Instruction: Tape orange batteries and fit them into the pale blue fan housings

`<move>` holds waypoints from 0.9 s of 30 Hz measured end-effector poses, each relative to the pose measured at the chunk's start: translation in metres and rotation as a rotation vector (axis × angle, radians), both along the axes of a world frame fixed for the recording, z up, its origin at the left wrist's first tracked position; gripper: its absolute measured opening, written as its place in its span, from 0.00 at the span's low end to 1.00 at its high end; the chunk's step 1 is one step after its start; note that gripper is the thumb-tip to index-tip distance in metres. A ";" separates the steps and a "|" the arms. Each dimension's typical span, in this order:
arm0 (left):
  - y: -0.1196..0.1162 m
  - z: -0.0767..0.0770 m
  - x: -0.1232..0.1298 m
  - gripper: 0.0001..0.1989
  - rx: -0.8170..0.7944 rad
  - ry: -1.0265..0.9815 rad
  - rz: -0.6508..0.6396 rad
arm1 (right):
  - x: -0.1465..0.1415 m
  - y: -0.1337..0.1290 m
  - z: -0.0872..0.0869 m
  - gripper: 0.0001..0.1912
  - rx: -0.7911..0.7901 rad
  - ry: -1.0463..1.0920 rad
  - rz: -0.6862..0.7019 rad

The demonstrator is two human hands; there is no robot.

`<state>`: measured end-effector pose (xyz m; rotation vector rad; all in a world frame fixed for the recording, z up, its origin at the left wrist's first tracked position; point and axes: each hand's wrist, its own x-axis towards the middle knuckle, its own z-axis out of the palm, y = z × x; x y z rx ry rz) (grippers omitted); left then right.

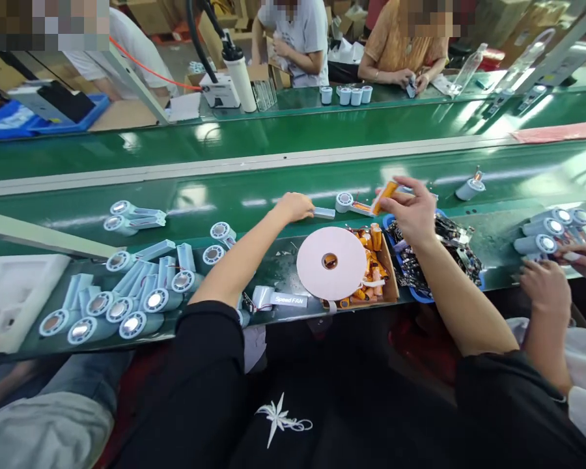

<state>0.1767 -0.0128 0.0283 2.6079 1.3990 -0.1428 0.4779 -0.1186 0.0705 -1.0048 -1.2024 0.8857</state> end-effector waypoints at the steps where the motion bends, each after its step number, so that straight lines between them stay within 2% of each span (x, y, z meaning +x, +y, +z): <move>1: 0.013 -0.004 0.009 0.08 -0.023 0.000 -0.024 | -0.008 0.021 -0.004 0.32 -0.027 -0.055 0.058; 3: 0.033 -0.012 0.020 0.05 -0.073 0.007 -0.061 | -0.023 0.057 -0.014 0.28 -0.074 -0.221 0.161; 5: 0.044 -0.018 0.023 0.04 -0.113 -0.009 -0.090 | -0.038 0.082 -0.025 0.25 -0.099 -0.490 0.245; 8: 0.052 -0.023 0.019 0.08 -0.162 -0.062 -0.110 | -0.057 0.103 -0.040 0.23 -0.107 -0.948 0.328; 10: 0.054 -0.025 0.018 0.10 -0.181 -0.102 -0.097 | -0.065 0.111 -0.048 0.22 -0.104 -1.118 0.340; 13: 0.051 -0.024 0.021 0.11 -0.195 -0.147 -0.038 | -0.068 0.114 -0.053 0.19 -0.096 -1.250 0.354; 19: 0.033 -0.017 0.037 0.19 -0.220 -0.202 0.153 | -0.068 0.110 -0.052 0.10 -0.035 -1.522 0.444; 21: 0.030 -0.021 0.040 0.19 -0.220 -0.245 0.203 | -0.073 0.115 -0.056 0.11 -0.014 -1.597 0.469; 25: 0.027 -0.034 0.045 0.19 -0.195 -0.369 0.293 | -0.079 0.126 -0.061 0.21 -0.015 -1.694 0.473; 27: 0.027 -0.040 0.048 0.19 -0.187 -0.430 0.348 | -0.072 0.127 -0.064 0.18 -0.011 -1.699 0.496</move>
